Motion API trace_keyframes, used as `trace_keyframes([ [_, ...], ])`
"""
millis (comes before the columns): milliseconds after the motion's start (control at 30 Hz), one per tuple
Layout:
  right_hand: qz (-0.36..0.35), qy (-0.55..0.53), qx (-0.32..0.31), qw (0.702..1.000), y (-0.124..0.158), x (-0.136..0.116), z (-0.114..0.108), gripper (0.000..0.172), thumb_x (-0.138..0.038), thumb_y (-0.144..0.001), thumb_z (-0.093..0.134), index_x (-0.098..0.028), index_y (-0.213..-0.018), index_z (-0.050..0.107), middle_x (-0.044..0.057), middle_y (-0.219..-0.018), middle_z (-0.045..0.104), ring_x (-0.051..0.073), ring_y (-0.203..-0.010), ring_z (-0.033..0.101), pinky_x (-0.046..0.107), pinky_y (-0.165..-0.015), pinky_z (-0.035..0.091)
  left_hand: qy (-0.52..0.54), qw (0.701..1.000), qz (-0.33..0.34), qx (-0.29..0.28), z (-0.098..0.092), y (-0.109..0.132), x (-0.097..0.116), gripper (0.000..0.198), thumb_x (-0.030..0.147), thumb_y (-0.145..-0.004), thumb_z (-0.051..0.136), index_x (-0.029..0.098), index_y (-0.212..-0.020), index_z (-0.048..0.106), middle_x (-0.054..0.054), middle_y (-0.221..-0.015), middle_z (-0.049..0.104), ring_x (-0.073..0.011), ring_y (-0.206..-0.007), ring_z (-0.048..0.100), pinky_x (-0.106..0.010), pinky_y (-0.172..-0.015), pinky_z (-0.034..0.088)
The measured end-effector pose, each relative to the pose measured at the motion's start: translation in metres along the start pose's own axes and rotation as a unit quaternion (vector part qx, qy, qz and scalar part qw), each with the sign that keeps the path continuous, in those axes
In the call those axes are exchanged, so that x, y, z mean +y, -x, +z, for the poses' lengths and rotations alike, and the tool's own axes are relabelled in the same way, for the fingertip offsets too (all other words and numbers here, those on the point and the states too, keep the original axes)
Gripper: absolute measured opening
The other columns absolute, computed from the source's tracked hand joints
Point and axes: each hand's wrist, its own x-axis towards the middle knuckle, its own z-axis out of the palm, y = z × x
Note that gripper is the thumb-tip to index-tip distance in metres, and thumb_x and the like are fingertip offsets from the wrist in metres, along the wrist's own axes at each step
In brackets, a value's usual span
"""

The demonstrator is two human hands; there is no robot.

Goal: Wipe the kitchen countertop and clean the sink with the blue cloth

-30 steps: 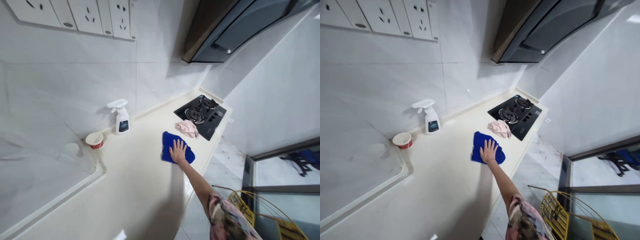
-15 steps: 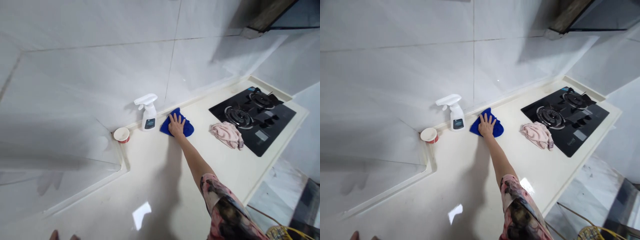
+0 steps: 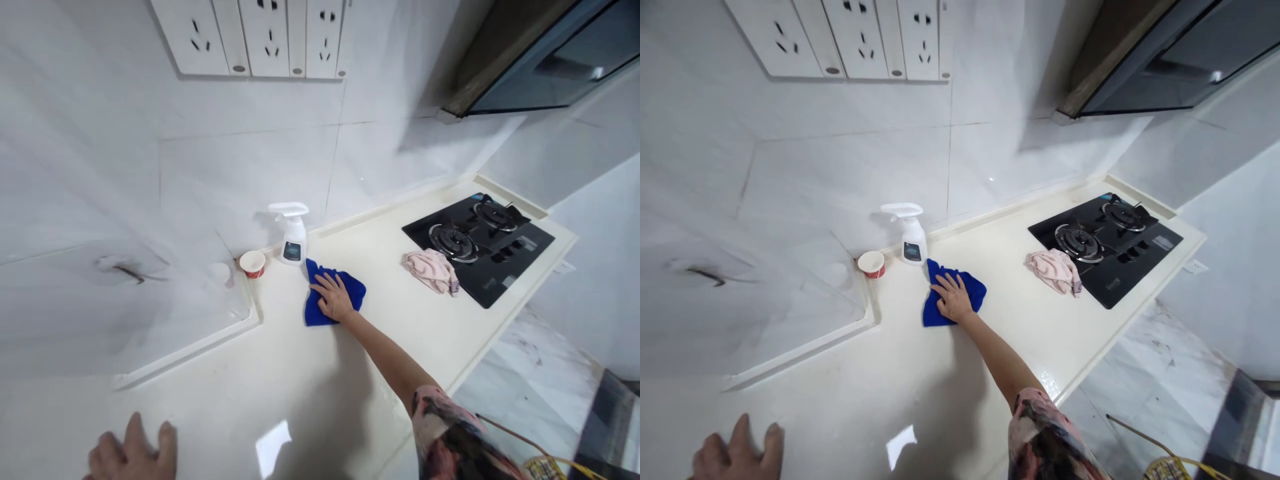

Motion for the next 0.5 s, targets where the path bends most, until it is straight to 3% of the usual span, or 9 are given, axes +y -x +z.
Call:
trace_keyframes([
  [100, 0.013, 0.027, 0.003, 1.0, 0.025, 0.004, -0.008, 0.058, -0.025, -0.092, 0.052, -0.028, -0.15, 0.059, 0.006, -0.166, 0.043, 0.028, -0.157, 0.03, 0.052, -0.131, 0.01, 0.021, 0.998, 0.019, 0.054, 0.002, -0.001, -0.003, 0.084, 0.066, -0.092, 0.025, 0.019, -0.159, 0.038, -0.02, -0.172, 0.023, -0.0386, -0.16, 0.017, -0.059, -0.125, 0.018],
  [200, 0.063, 0.063, 0.027, 0.996, 0.021, 0.006, -0.012, 0.056, -0.03, -0.092, 0.056, -0.029, -0.149, 0.06, 0.008, -0.165, 0.043, 0.035, -0.157, 0.027, 0.061, -0.128, 0.009, 0.022, 0.998, 0.02, 0.06, 0.007, -0.001, -0.006, 0.085, 0.066, -0.093, 0.023, 0.014, -0.156, 0.043, -0.023, -0.17, 0.025, -0.0405, -0.159, 0.018, -0.06, -0.125, 0.018],
  [267, 0.101, 0.066, 0.07, 0.99, 0.002, 0.004, -0.011, 0.056, -0.034, -0.093, 0.057, -0.024, -0.148, 0.059, 0.013, -0.167, 0.039, 0.039, -0.156, 0.026, 0.063, -0.126, 0.016, 0.016, 0.998, 0.019, 0.061, 0.008, -0.001, -0.006, 0.086, 0.066, -0.093, 0.021, 0.01, -0.154, 0.046, -0.026, -0.167, 0.028, -0.0403, -0.159, 0.019, -0.059, -0.126, 0.016],
  [367, 0.113, -0.021, 0.114, 0.987, -0.046, -0.003, -0.002, 0.065, -0.037, -0.095, 0.054, -0.013, -0.155, 0.047, 0.021, -0.166, 0.036, 0.034, -0.149, 0.04, 0.051, -0.118, 0.038, 0.009, 0.998, 0.01, 0.06, 0.008, -0.001, -0.006, 0.086, 0.064, -0.094, 0.02, 0.01, -0.155, 0.046, -0.026, -0.166, 0.029, -0.0386, -0.159, 0.018, -0.058, -0.127, 0.016],
  [433, 0.116, -0.113, 0.121, 0.979, -0.081, -0.006, 0.006, 0.076, -0.04, -0.093, 0.059, -0.01, -0.159, 0.038, 0.024, -0.159, 0.044, 0.031, -0.139, 0.051, 0.043, -0.109, 0.049, 0.002, 0.999, 0.004, 0.05, 0.007, -0.001, -0.007, 0.086, 0.064, -0.094, 0.02, 0.008, -0.155, 0.045, -0.027, -0.166, 0.028, -0.0384, -0.159, 0.017, -0.058, -0.128, 0.015],
  [500, 0.134, -0.205, 0.1, 0.965, -0.112, -0.007, 0.013, 0.082, -0.044, -0.089, 0.064, -0.011, -0.159, 0.036, 0.021, -0.141, 0.061, 0.029, -0.12, 0.065, 0.04, -0.098, 0.055, -0.004, 0.999, -0.003, 0.042, 0.007, 0.0, -0.008, 0.085, 0.063, -0.095, 0.02, 0.009, -0.156, 0.044, -0.027, -0.167, 0.027, -0.0381, -0.16, 0.017, -0.058, -0.128, 0.014],
])
